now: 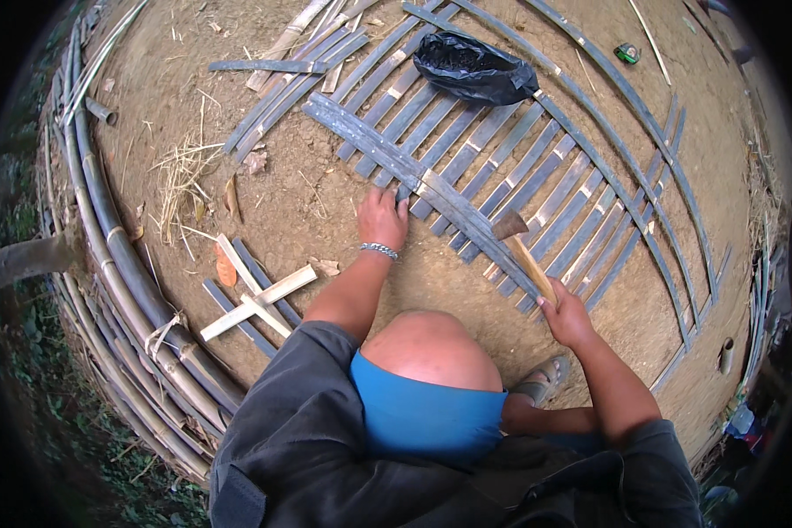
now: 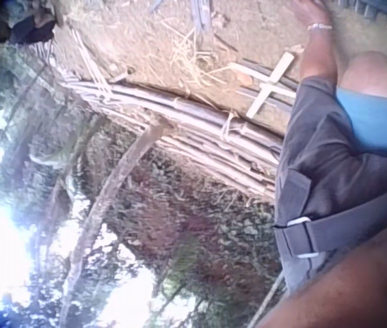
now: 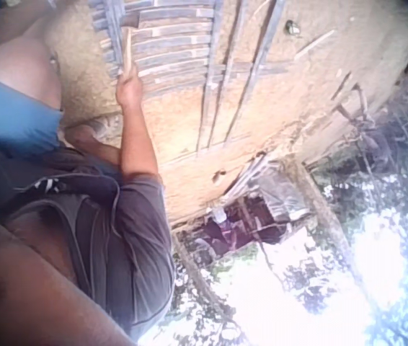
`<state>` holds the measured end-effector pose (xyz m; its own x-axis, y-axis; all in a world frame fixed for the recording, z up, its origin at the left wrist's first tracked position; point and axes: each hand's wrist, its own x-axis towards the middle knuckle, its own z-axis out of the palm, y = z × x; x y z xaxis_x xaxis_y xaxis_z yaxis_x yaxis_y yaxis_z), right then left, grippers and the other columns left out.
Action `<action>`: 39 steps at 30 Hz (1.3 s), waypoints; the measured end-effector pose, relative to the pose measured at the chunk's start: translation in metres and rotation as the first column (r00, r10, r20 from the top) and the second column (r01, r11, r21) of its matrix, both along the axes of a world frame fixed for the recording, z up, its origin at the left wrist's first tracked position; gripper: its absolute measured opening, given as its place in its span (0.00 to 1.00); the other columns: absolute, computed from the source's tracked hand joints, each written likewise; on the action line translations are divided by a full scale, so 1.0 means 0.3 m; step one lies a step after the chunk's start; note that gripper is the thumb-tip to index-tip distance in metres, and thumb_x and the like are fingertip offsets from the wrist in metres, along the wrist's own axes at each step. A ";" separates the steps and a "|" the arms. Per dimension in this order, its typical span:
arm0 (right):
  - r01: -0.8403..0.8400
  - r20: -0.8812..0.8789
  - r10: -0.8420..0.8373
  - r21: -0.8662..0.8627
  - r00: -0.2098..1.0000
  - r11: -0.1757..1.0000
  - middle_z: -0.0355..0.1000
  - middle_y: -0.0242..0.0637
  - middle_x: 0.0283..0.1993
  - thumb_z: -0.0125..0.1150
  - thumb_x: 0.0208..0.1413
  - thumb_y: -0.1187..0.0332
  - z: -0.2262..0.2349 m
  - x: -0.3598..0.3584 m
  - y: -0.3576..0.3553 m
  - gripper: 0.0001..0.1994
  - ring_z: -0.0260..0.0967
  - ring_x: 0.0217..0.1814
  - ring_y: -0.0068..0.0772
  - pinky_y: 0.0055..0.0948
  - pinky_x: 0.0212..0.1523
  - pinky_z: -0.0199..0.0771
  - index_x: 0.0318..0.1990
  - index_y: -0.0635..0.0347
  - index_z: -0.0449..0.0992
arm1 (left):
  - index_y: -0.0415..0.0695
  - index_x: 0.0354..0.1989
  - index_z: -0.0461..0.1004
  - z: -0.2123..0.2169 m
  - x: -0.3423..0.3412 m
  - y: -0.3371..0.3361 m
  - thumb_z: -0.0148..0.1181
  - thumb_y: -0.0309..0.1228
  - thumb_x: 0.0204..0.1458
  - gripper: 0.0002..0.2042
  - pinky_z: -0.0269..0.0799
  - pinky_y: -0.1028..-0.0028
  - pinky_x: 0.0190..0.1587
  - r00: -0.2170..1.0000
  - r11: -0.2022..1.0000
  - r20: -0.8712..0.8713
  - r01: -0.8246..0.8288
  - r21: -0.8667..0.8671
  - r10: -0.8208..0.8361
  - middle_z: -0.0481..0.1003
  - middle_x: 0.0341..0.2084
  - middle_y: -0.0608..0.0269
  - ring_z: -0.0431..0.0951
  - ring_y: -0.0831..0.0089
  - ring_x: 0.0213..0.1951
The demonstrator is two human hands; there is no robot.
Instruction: The person assembles a rectangular bamboo frame by hammering nails into the intersections of bamboo strips. They repeatedly pick up nails from a black plastic bag and use a hammer to secure the strips together on the ground.
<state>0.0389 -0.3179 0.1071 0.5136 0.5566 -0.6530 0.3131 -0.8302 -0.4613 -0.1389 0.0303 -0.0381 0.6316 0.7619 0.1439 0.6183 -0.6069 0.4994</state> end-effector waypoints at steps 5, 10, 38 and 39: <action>-0.018 0.001 0.018 -0.022 1.000 1.000 0.78 0.61 0.46 0.60 0.66 0.59 -0.002 -0.013 -0.059 0.23 0.76 0.52 0.68 0.53 0.53 0.76 0.66 0.50 0.68 | 0.41 0.43 0.81 -0.001 0.001 -0.006 0.71 0.33 0.52 0.13 0.74 0.56 0.47 1.000 1.000 0.021 -0.011 0.007 0.011 0.76 0.41 0.52 0.78 0.50 0.43; 0.036 -0.016 -0.036 -0.014 0.999 0.999 0.78 0.62 0.48 0.60 0.66 0.59 -0.005 -0.029 -0.088 0.24 0.76 0.53 0.68 0.53 0.55 0.75 0.67 0.49 0.68 | 0.40 0.46 0.80 0.004 -0.004 -0.014 0.70 0.33 0.52 0.15 0.73 0.55 0.49 1.000 1.000 0.006 -0.016 -0.016 0.016 0.75 0.42 0.51 0.77 0.48 0.45; 0.299 -0.170 -0.246 0.593 0.954 0.748 0.60 0.48 0.65 0.60 0.66 0.63 0.093 -0.211 0.247 0.30 0.62 0.66 0.38 0.45 0.67 0.64 0.72 0.62 0.57 | 0.45 0.45 0.66 0.218 0.096 -0.332 0.64 0.31 0.63 0.12 0.83 0.65 0.38 0.875 -0.009 0.267 0.296 -0.955 0.404 0.76 0.29 0.62 0.81 0.69 0.30; 0.205 -0.117 -0.181 0.757 0.977 0.620 0.60 0.47 0.66 0.59 0.65 0.63 0.214 -0.147 0.253 0.31 0.62 0.66 0.40 0.44 0.67 0.64 0.71 0.62 0.58 | 0.45 0.45 0.66 0.202 0.064 -0.319 0.64 0.31 0.63 0.12 0.82 0.66 0.38 0.873 0.026 0.256 0.269 -0.963 0.415 0.76 0.28 0.62 0.80 0.69 0.30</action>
